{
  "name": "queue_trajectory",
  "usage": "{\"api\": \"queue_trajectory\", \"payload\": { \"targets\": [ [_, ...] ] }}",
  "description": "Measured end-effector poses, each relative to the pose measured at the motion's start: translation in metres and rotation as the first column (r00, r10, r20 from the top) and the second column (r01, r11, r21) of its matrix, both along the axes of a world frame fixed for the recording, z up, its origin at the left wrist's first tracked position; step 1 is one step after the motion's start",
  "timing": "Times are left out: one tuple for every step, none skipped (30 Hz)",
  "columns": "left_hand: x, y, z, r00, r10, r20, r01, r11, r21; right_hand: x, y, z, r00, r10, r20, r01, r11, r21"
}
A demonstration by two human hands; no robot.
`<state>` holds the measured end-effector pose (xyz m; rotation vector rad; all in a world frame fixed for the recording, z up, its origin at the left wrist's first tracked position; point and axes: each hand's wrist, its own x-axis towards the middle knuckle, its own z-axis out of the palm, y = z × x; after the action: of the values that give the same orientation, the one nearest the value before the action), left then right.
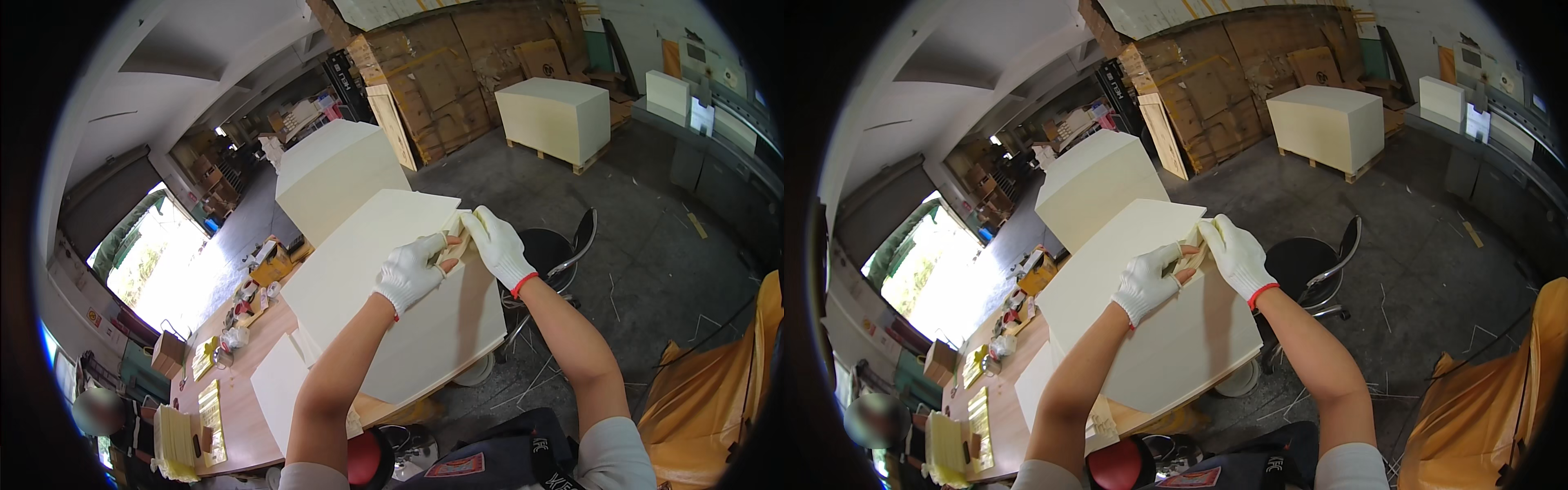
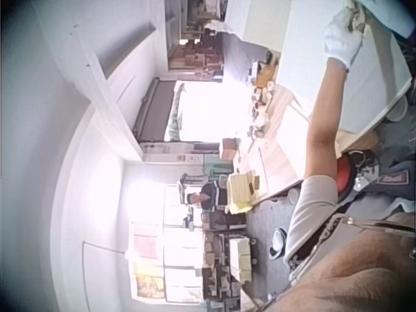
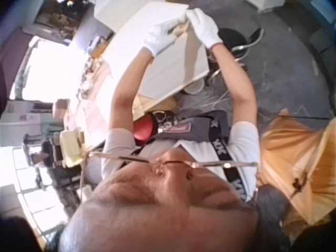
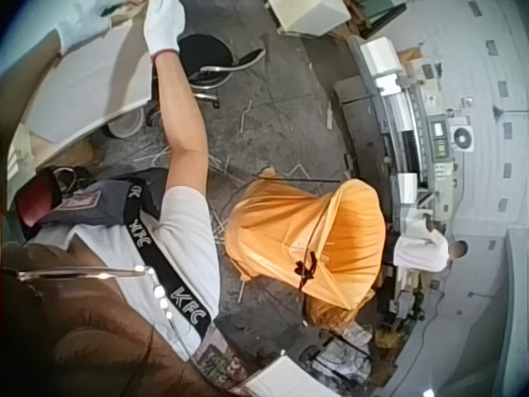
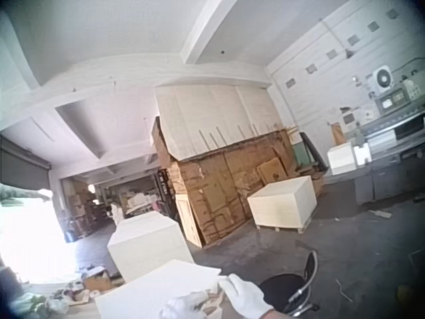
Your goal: The person stacks white paper sheets on a table, repeatedly picking up a small batch, aligning the edges, and placing them back down. The person then picks up a yellow envelope and places it on the table.
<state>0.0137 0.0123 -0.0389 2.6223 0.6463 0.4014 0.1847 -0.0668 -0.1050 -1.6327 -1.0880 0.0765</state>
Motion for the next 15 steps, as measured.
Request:
{"api": "queue_trajectory", "payload": {
  "targets": [
    [0.0,0.002,-0.002,1.0,-0.005,0.008,0.005,1.0,0.001,0.0,0.0,0.0,1.0,-0.002,-0.003,0.002,1.0,-0.001],
    [0.0,0.003,-0.003,1.0,-0.01,0.015,0.01,1.0,0.001,-0.001,0.001,0.0,1.0,-0.005,-0.007,0.005,1.0,-0.002],
    [-0.001,0.002,-0.002,1.0,-0.004,0.006,0.004,1.0,-0.017,-0.001,0.0,0.0,1.0,-0.002,-0.01,0.002,1.0,-0.006],
    [-0.001,0.0,0.001,1.0,0.002,-0.004,-0.002,0.999,-0.036,-0.001,0.0,0.001,1.0,0.0,-0.013,0.0,1.0,-0.01],
    [0.0,-0.001,0.003,1.0,0.005,-0.014,-0.006,0.998,-0.055,-0.001,-0.001,0.002,1.0,-0.001,-0.017,0.0,1.0,-0.015],
    [0.0,-0.002,0.003,1.0,0.0,-0.011,0.0,0.999,-0.044,0.0,-0.002,0.001,1.0,-0.006,-0.013,0.006,1.0,-0.017],
    [0.001,-0.002,0.004,1.0,-0.006,-0.009,0.006,0.999,-0.034,0.0,-0.002,0.001,1.0,-0.012,-0.01,0.011,1.0,-0.019],
    [0.001,-0.002,0.004,1.0,-0.009,-0.006,0.009,1.0,-0.022,0.0,-0.003,0.002,1.0,-0.014,-0.007,0.014,1.0,-0.019],
    [0.001,-0.001,0.002,0.999,-0.036,0.035,0.035,0.999,0.029,0.0,-0.003,0.003,1.0,0.014,-0.012,-0.014,1.0,0.007],
    [0.0,0.002,-0.003,0.995,-0.066,0.074,0.06,0.995,0.08,0.0,-0.005,0.004,0.999,0.043,-0.017,-0.042,0.999,0.032],
    [-0.002,0.004,-0.007,0.989,-0.092,0.112,0.077,0.988,0.132,0.0,-0.006,0.007,0.997,0.076,-0.019,-0.075,0.995,0.058],
    [-0.003,0.004,-0.01,0.99,-0.077,0.117,0.054,0.98,0.189,0.0,-0.009,0.011,1.0,0.019,-0.004,-0.019,0.999,0.047],
    [-0.004,0.001,-0.014,0.991,-0.06,0.122,0.028,0.969,0.245,0.001,-0.013,0.017,0.999,-0.036,0.012,0.036,0.999,0.037],
    [-0.004,-0.001,-0.016,0.99,-0.041,0.133,0.0,0.955,0.297,0.003,-0.015,0.02,0.995,-0.09,0.034,0.089,0.996,0.024],
    [-0.005,-0.003,-0.015,0.992,-0.004,0.128,-0.035,0.952,0.303,0.004,-0.019,0.024,0.995,-0.104,-0.006,0.103,0.985,0.136]
  ]
}}
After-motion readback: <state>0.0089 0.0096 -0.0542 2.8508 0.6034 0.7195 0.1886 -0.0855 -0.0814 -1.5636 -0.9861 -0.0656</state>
